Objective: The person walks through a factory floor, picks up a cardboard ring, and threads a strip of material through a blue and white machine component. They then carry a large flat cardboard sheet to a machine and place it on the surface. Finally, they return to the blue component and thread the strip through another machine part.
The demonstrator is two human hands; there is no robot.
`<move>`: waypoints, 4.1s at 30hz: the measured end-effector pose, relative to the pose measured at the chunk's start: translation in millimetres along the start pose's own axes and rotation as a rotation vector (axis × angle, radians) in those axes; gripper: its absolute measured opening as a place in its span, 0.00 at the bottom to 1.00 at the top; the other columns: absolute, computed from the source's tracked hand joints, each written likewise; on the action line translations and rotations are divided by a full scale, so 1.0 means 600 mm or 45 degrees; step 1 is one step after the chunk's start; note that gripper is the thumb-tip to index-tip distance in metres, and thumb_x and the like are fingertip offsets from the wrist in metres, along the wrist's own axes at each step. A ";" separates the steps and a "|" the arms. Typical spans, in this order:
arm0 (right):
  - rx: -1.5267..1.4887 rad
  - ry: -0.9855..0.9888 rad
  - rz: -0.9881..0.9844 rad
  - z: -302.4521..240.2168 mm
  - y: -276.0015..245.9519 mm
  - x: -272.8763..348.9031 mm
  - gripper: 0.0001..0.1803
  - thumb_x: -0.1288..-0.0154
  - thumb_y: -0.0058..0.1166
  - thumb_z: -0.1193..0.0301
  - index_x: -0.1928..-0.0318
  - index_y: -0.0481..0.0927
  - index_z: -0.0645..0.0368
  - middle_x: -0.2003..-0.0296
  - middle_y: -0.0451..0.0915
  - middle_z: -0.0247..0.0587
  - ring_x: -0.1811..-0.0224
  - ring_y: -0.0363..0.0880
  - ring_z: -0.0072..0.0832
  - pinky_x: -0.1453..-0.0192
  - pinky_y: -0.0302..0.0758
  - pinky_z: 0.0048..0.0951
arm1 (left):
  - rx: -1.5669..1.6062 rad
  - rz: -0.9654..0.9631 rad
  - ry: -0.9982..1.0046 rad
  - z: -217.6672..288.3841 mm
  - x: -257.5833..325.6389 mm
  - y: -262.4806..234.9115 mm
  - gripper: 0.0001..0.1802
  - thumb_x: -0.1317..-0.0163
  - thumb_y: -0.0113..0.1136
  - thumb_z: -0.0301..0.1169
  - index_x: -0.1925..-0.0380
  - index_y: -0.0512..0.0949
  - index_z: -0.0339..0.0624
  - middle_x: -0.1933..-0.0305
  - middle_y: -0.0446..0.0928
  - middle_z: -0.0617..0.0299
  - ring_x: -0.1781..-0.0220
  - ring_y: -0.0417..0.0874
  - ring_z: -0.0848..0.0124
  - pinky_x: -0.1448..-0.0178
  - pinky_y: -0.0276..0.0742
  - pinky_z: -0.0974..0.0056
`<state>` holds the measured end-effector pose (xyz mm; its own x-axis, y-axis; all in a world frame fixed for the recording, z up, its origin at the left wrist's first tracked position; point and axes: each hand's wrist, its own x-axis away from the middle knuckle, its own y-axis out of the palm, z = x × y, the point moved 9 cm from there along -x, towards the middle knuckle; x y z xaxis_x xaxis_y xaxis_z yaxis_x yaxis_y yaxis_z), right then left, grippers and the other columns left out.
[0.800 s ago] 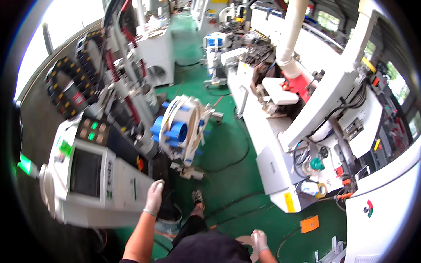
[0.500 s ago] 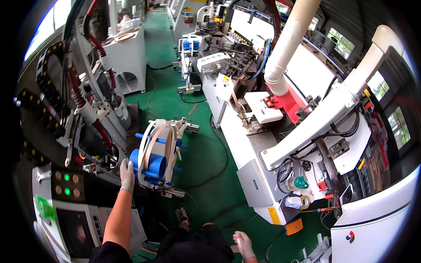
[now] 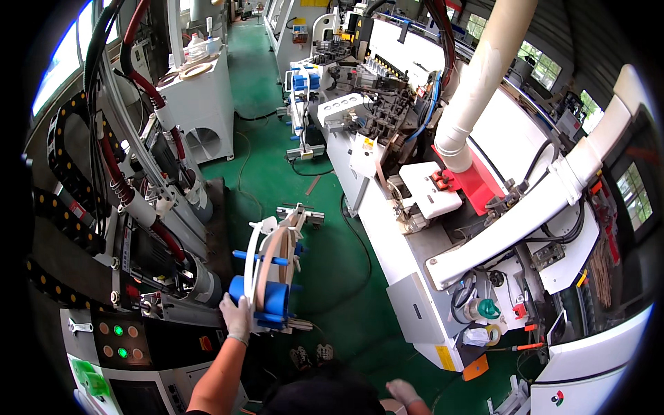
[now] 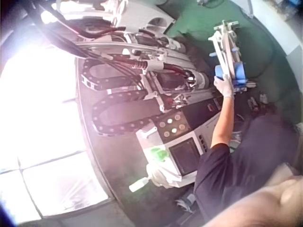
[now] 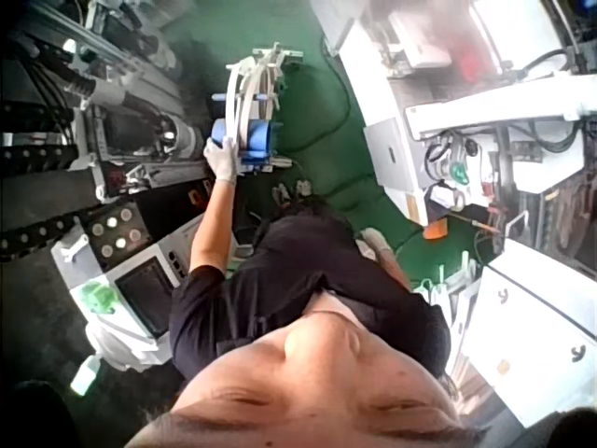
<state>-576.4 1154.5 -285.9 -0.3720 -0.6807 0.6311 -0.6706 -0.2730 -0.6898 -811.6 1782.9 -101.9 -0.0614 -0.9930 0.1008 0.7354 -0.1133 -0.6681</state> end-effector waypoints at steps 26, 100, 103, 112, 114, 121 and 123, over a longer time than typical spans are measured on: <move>-1.092 0.477 1.281 -0.249 -0.545 -0.308 0.23 0.18 0.47 0.55 0.66 0.77 0.62 0.71 0.74 0.35 0.66 0.70 0.26 0.60 0.70 0.34 | -0.493 -1.585 0.562 -0.085 -0.041 0.297 0.21 0.24 0.50 0.43 0.45 0.82 0.41 0.45 0.84 0.45 0.40 0.84 0.48 0.33 0.77 0.51; -1.260 1.492 1.428 -0.512 -0.816 -0.756 0.20 0.31 0.59 0.62 0.42 0.83 0.57 0.51 0.88 0.54 0.48 0.87 0.49 0.43 0.82 0.44 | -1.140 -2.440 2.422 0.629 -0.888 0.973 0.18 0.24 0.48 0.41 0.54 0.80 0.37 0.51 0.82 0.44 0.45 0.82 0.47 0.38 0.76 0.50; -1.100 1.294 1.193 -0.486 -0.761 -0.843 0.20 0.31 0.55 0.63 0.43 0.83 0.56 0.53 0.88 0.52 0.49 0.87 0.49 0.42 0.82 0.44 | -1.105 -2.514 2.274 0.701 -0.770 0.901 0.19 0.25 0.50 0.43 0.56 0.80 0.37 0.50 0.82 0.44 0.46 0.82 0.46 0.39 0.77 0.49; -0.590 1.608 0.477 -0.489 -0.797 -0.903 0.28 0.31 0.53 0.42 0.62 0.91 0.53 0.63 0.89 0.44 0.51 0.89 0.42 0.47 0.81 0.46 | -0.779 -2.312 1.981 0.685 -0.982 0.931 0.16 0.28 0.51 0.40 0.61 0.80 0.39 0.56 0.82 0.42 0.51 0.82 0.42 0.46 0.78 0.46; -0.545 1.743 0.452 -0.478 -0.823 -0.871 0.29 0.31 0.53 0.41 0.60 0.91 0.53 0.60 0.89 0.43 0.50 0.88 0.41 0.45 0.80 0.46 | -1.348 -2.146 1.460 0.670 -1.103 0.957 0.18 0.26 0.51 0.43 0.55 0.82 0.40 0.52 0.83 0.42 0.44 0.83 0.43 0.41 0.78 0.47; -0.784 1.960 0.260 -0.446 -0.808 -0.827 0.29 0.31 0.53 0.40 0.55 0.90 0.53 0.53 0.88 0.41 0.46 0.87 0.40 0.45 0.84 0.42 | -1.714 -2.314 1.834 0.618 -1.291 1.068 0.23 0.28 0.53 0.47 0.48 0.82 0.41 0.43 0.82 0.37 0.39 0.82 0.42 0.39 0.78 0.45; -0.880 2.118 0.310 -0.457 -0.809 -0.803 0.28 0.31 0.57 0.44 0.53 0.89 0.57 0.50 0.86 0.42 0.44 0.85 0.41 0.43 0.83 0.42 | -1.681 -2.263 1.410 0.688 -1.207 1.111 0.21 0.27 0.51 0.43 0.50 0.81 0.37 0.48 0.82 0.34 0.42 0.82 0.39 0.40 0.77 0.44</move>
<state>-247.6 1801.6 -157.9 -0.3827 0.7732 0.5057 -0.4642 0.3124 -0.8288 1.7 2440.1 -315.9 -0.3476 0.3881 0.8536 -0.9259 0.0015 -0.3777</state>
